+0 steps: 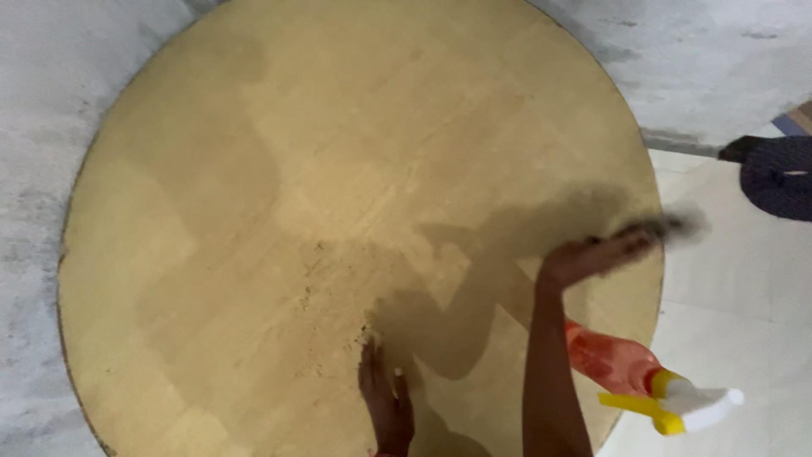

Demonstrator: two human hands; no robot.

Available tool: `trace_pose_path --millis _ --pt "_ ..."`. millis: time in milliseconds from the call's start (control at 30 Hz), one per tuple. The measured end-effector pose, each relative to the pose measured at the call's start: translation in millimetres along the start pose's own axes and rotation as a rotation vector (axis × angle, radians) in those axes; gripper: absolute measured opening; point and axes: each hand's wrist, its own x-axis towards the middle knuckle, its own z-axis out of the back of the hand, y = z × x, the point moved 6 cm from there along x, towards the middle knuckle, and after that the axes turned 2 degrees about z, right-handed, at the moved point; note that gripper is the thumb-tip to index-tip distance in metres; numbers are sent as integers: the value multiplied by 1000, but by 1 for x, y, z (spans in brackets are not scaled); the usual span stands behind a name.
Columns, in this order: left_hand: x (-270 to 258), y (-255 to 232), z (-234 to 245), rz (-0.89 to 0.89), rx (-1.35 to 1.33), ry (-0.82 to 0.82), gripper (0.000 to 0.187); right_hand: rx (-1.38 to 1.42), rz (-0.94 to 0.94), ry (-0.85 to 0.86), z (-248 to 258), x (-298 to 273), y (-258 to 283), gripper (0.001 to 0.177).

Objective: The person wipes a large round wooden table with a cloth, then sprays a cleaning solution from a bottle and continues wiping the surface. The person moves around the table to clean different sections.

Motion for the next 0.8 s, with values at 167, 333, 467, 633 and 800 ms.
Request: trace_pose_path --millis 167,333,467,633,800 --pt "21 -14 -4 -44 -107 -75 55 -541 78 272 -32 -37 -28 77" --pt "58 -35 -18 9 -172 13 57 -231 297 553 -74 -67 39 72" --pt "92 -59 -25 -94 -167 20 59 105 504 815 -73 -130 108 70" --pt "105 -63 -13 -125 -177 -10 59 639 348 1027 -50 -168 154 50" --pt "110 -52 -2 -119 -161 -26 59 1276 -624 799 -82 -97 83 44"
